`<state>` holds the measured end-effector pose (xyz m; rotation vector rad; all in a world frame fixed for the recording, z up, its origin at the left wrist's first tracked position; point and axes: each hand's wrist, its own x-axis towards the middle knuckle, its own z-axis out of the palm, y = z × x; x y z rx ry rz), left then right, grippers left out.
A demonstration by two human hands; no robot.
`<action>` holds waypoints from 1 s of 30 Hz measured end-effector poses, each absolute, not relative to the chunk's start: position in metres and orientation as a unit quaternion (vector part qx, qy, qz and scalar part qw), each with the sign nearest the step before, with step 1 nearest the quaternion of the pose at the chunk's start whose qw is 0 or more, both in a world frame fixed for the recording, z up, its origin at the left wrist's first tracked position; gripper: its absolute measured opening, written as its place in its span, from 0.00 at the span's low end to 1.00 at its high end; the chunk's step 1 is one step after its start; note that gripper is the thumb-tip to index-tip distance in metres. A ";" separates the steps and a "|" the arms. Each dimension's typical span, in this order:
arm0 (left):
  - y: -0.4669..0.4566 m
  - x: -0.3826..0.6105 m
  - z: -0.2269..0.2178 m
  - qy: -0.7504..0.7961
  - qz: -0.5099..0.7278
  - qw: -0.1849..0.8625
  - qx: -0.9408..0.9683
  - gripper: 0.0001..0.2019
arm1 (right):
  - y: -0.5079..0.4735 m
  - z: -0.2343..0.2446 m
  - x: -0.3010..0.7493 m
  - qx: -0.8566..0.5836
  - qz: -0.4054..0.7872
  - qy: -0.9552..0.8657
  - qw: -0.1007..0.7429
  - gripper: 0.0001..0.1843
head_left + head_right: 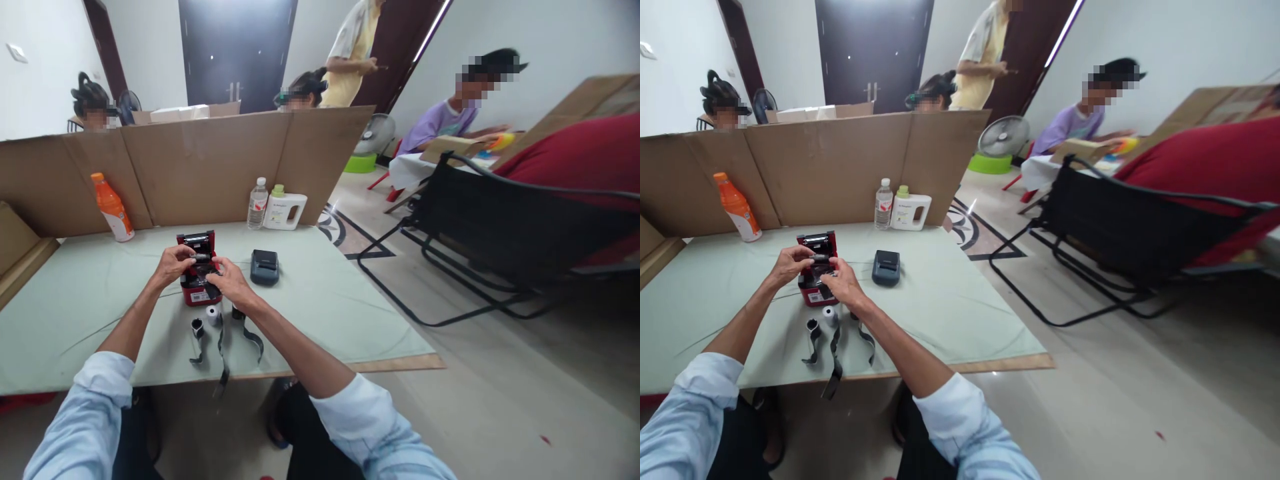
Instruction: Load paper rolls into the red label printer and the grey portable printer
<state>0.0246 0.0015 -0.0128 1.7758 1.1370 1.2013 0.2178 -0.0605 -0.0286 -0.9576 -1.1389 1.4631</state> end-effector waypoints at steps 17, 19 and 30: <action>0.022 0.024 -0.020 0.535 0.235 0.120 0.803 0.13 | -0.072 -0.030 0.221 -0.446 0.565 -0.570 0.396 0.16; 0.025 0.024 -0.021 0.539 0.220 0.107 0.806 0.14 | -0.075 -0.031 0.220 -0.442 0.557 -0.578 0.400 0.16; 0.025 0.030 -0.027 0.599 0.181 0.037 0.779 0.12 | -0.078 -0.031 0.219 -0.447 0.546 -0.581 0.404 0.15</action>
